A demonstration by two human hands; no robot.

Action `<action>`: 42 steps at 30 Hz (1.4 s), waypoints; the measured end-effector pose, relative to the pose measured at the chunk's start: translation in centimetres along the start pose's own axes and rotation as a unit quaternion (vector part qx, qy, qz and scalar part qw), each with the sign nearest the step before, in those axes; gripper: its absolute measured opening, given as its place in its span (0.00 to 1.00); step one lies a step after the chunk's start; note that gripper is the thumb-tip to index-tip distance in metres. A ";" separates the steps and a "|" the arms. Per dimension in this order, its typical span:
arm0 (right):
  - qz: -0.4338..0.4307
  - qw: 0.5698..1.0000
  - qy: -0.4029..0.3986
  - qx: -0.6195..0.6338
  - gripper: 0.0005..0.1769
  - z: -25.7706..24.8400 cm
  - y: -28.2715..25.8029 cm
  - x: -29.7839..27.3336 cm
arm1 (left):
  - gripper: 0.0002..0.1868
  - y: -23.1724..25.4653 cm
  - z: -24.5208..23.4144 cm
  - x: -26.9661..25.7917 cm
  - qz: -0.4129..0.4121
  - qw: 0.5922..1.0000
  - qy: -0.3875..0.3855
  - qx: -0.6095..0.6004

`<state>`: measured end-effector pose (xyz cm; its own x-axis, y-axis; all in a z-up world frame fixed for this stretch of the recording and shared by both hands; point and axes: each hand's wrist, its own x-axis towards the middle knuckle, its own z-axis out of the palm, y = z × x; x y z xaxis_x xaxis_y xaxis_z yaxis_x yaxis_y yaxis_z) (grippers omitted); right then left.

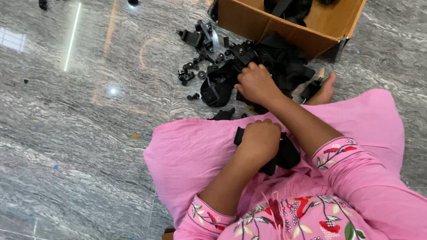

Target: The person sits on the floor and assembles small black plastic components by hand, picking parts from a pile and a cardboard box, fitting them together, and occasionally placing assembled pieces back into the box.

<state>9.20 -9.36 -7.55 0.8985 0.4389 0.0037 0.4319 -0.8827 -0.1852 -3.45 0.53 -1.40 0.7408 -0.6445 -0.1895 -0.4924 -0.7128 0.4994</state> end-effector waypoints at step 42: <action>0.183 0.615 -0.035 0.766 0.18 -11.0 4.6 -4.6 | 0.15 -5.1 0.3 4.9 -0.041 0.673 0.236 -0.700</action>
<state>7.88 -17.34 2.34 0.8847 0.3118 -0.3465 -0.4275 0.2462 -0.8699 2.55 0.92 -5.12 0.9643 -0.2242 -0.1411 0.2279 0.4308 0.8732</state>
